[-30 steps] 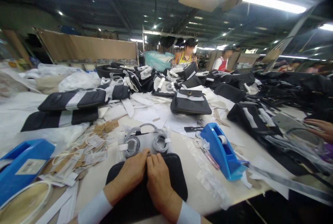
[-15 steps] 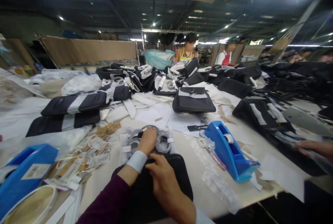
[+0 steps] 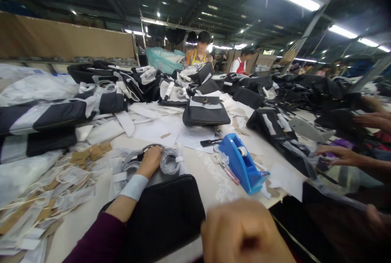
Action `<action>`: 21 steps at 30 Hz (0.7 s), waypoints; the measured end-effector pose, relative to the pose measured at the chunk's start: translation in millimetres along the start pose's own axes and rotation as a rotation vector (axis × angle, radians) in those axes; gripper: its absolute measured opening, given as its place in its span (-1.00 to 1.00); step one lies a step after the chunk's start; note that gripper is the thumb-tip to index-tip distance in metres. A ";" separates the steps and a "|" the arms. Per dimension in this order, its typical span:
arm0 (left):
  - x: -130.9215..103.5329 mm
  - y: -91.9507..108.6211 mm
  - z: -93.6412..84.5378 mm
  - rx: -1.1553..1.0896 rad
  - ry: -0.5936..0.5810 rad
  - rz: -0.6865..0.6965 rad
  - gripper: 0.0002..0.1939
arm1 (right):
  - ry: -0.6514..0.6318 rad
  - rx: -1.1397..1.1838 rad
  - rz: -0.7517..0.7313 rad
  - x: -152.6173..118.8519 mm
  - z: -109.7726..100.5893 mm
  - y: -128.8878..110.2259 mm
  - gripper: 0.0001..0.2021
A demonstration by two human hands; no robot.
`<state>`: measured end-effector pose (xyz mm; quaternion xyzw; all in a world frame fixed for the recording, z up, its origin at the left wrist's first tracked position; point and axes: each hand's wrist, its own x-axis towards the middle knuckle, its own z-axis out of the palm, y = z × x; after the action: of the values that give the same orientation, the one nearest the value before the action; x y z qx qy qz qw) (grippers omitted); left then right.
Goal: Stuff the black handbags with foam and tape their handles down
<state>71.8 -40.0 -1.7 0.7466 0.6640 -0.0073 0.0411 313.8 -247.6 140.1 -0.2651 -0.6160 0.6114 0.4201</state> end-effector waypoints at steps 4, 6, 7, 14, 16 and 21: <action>2.5 -0.8 1.4 -0.025 -0.015 -0.002 -0.77 | 0.441 -0.645 0.306 88.4 -68.9 59.9 -0.80; 1.7 -0.3 0.4 -0.032 -0.021 -0.005 -0.76 | 0.494 -0.788 0.392 134.3 -98.2 88.8 -0.80; 1.4 -0.1 -0.1 -0.035 -0.021 -0.007 -0.76 | 0.512 -0.847 0.423 154.9 -108.3 101.0 -0.83; -1.4 -1.7 1.8 -0.065 0.009 -0.005 -0.67 | 0.637 -1.045 0.641 246.7 -119.3 147.0 -0.69; -3.2 -1.8 2.3 -0.074 0.023 -0.002 -0.66 | 0.667 -1.046 0.691 257.5 -120.1 152.4 -0.67; -2.9 -1.9 0.7 -0.103 0.018 -0.004 -0.67 | 0.674 -0.931 0.694 258.4 -128.7 151.5 -0.70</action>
<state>69.6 -42.7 -2.3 0.7423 0.6651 0.0338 0.0736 263.0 54.8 29.3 -0.7776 -0.5296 0.2655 0.2106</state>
